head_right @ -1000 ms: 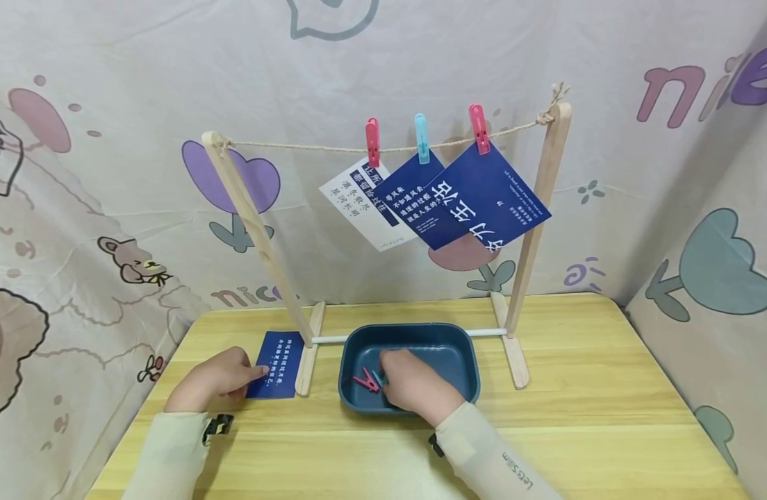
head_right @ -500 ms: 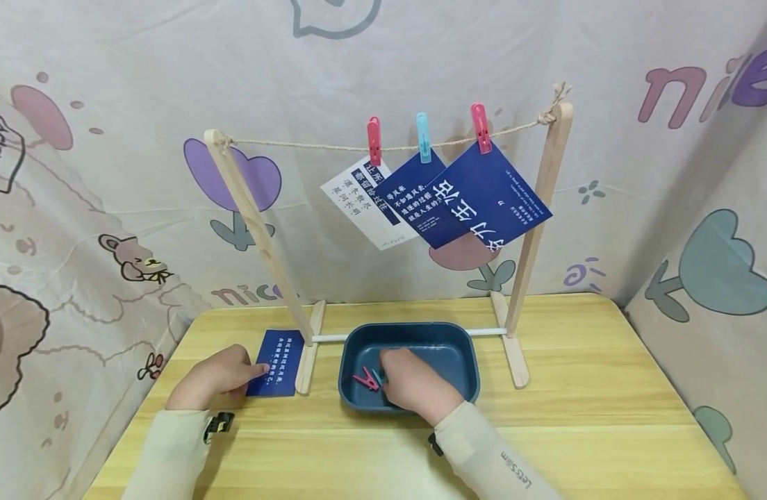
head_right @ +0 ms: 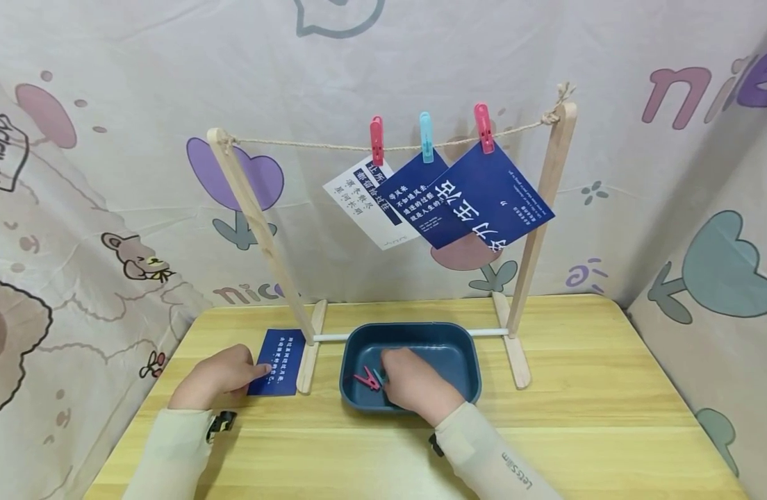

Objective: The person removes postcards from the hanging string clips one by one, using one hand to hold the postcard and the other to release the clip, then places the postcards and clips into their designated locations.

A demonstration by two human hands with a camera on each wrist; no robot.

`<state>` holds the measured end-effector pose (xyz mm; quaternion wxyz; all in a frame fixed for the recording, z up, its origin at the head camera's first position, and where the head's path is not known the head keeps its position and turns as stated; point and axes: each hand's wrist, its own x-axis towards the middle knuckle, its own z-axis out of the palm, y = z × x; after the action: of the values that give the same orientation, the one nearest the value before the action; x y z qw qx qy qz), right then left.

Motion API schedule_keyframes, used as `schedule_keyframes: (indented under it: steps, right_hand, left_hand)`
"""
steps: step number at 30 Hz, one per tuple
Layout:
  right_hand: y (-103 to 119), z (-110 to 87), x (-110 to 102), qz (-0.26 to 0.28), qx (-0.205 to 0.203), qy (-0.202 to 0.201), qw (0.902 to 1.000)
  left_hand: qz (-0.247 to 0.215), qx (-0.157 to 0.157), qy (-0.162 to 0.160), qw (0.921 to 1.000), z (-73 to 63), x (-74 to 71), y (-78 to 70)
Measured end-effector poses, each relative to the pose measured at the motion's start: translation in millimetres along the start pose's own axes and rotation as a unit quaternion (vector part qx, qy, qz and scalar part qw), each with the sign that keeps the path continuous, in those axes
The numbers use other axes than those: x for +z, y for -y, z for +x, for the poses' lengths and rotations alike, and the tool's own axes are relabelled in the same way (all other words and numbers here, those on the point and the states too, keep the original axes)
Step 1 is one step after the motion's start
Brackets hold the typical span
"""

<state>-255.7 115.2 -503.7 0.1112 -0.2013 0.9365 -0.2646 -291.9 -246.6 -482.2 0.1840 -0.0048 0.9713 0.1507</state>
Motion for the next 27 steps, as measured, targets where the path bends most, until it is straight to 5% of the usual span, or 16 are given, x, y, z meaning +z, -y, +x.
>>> schedule_keyframes:
  steps: [15, 22, 27]
  right_hand:
    - [2.4, -1.9, -2.2, 0.005, 0.006, -0.001, 1.0]
    - [2.1, -0.7, -1.2, 0.004, 0.008, 0.0, 1.0]
    - [1.6, -0.6, -0.5, 0.006, 0.007, 0.0, 1.0]
  left_hand:
    - [-0.013, 0.006, 0.009, 0.9999, -3.1, -4.3, -1.7]
    - [-0.028, 0.008, 0.013, 0.9995, -15.4, -13.3, -2.1]
    - [-0.012, 0.025, 0.003, 0.9996, -29.4, -24.5, -16.9]
